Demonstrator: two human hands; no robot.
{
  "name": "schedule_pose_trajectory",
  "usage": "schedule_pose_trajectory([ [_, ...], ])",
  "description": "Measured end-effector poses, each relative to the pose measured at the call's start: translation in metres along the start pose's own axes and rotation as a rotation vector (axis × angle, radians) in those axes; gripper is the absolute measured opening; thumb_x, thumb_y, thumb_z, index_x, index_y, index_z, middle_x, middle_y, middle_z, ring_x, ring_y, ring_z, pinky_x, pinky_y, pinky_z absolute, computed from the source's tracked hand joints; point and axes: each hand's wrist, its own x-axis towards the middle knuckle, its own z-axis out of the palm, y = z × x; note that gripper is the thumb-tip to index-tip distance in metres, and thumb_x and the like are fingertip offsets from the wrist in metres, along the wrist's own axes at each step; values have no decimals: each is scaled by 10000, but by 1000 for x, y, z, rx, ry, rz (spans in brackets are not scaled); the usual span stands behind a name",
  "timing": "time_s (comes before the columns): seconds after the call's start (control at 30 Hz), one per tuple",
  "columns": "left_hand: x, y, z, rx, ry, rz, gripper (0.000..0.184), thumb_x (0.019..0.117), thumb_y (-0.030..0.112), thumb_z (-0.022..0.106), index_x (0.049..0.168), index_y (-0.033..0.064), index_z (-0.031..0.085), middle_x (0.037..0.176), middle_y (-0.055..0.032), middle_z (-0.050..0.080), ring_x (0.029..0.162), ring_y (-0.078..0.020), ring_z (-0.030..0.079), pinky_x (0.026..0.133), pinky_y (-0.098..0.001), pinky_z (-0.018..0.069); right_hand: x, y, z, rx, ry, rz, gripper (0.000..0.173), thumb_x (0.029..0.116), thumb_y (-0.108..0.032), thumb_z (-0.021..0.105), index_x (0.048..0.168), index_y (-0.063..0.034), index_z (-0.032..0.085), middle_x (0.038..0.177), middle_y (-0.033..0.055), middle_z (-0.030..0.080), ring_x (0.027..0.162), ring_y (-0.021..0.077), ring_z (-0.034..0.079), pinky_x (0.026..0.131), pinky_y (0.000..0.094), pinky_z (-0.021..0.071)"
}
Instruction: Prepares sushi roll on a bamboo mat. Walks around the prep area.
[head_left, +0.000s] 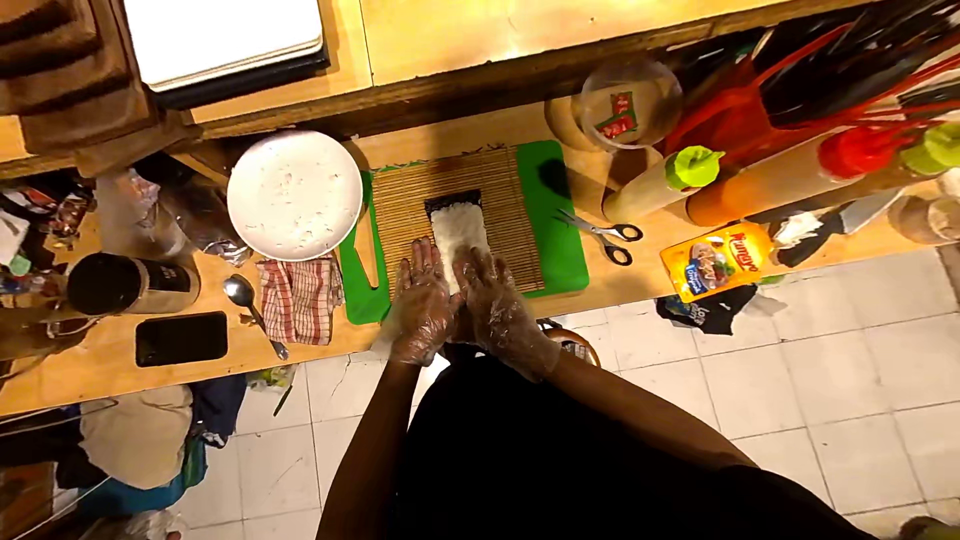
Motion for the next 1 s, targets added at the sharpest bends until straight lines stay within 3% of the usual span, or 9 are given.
schedule_pose_trajectory([
  [0.07, 2, -3, -7, -46, -17, -10, 949, 969, 586, 541, 1620, -5, 182, 1712, -170, 103, 1594, -287, 40, 1284, -542, 36, -2, 6, -12, 39, -11, 30, 1160, 758, -661, 778, 1622, -70, 278, 1698, 144, 227, 1574, 354, 173, 1239, 652, 180],
  [0.13, 1, -11, -10, -140, 11, -12, 929, 984, 645, 463, 1620, 16, 210, 1709, -160, 130, 1592, -284, 61, 1282, -548, 57, -1, 14, -25, 31, -5, 100, 1292, 696, -818, 709, 1632, -61, 240, 1697, 151, 230, 1577, 361, 167, 1231, 673, 177],
  [0.2, 1, -17, -8, -193, 51, -8, 841, 1026, 612, 380, 1605, 12, 269, 1701, -159, 175, 1589, -285, 95, 1280, -554, 68, 3, 19, -30, 8, -28, 144, 1305, 715, -879, 621, 1632, -41, 221, 1691, 184, 226, 1570, 397, 166, 1230, 681, 154],
  [0.33, 11, -19, -5, -122, 62, 32, 740, 1066, 522, 300, 1596, 6, 293, 1705, -148, 166, 1592, -269, 79, 1276, -561, 59, 12, 20, -10, -37, 28, 122, 1128, 862, -837, 472, 1638, -60, 215, 1697, 162, 223, 1572, 392, 164, 1221, 695, 155],
  [0.47, 12, -20, 1, -56, 81, 64, 751, 1073, 535, 256, 1613, 13, 244, 1717, -116, 127, 1595, -231, 53, 1284, -546, 25, 15, 23, 3, -103, 48, 102, 1190, 817, -907, 408, 1641, -72, 212, 1712, 123, 193, 1580, 344, 168, 1247, 635, 156],
  [0.63, 15, -19, -4, -82, 64, 58, 702, 1092, 493, 206, 1607, 20, 271, 1705, -132, 174, 1593, -243, 82, 1285, -540, 48, 21, 18, -26, -35, -24, 88, 1116, 856, -853, 454, 1627, -68, 269, 1699, 151, 224, 1578, 382, 145, 1228, 685, 137],
  [0.77, 20, -24, -3, -100, 68, 67, 685, 1094, 465, 221, 1611, 17, 251, 1709, -140, 150, 1594, -259, 62, 1279, -553, 30, 30, 16, -15, -55, 12, 85, 1197, 791, -891, 500, 1620, -57, 278, 1692, 154, 243, 1577, 367, 160, 1244, 635, 153],
  [0.87, 24, -29, 1, -103, 82, 85, 678, 1094, 447, 237, 1620, 21, 222, 1718, -121, 119, 1596, -237, 32, 1281, -546, -3, 31, 17, 0, -99, 1, 102, 1311, 723, -924, 539, 1644, -63, 181, 1711, 158, 172, 1586, 345, 130, 1261, 602, 123],
  [1.0, 29, -27, -2, -91, 79, 83, 661, 1096, 422, 221, 1627, 29, 196, 1721, -108, 106, 1596, -223, 23, 1284, -542, 12, 37, 13, -19, -94, -73, 110, 1366, 670, -940, 575, 1644, -64, 187, 1724, 122, 134, 1594, 331, 83, 1257, 624, 112],
])
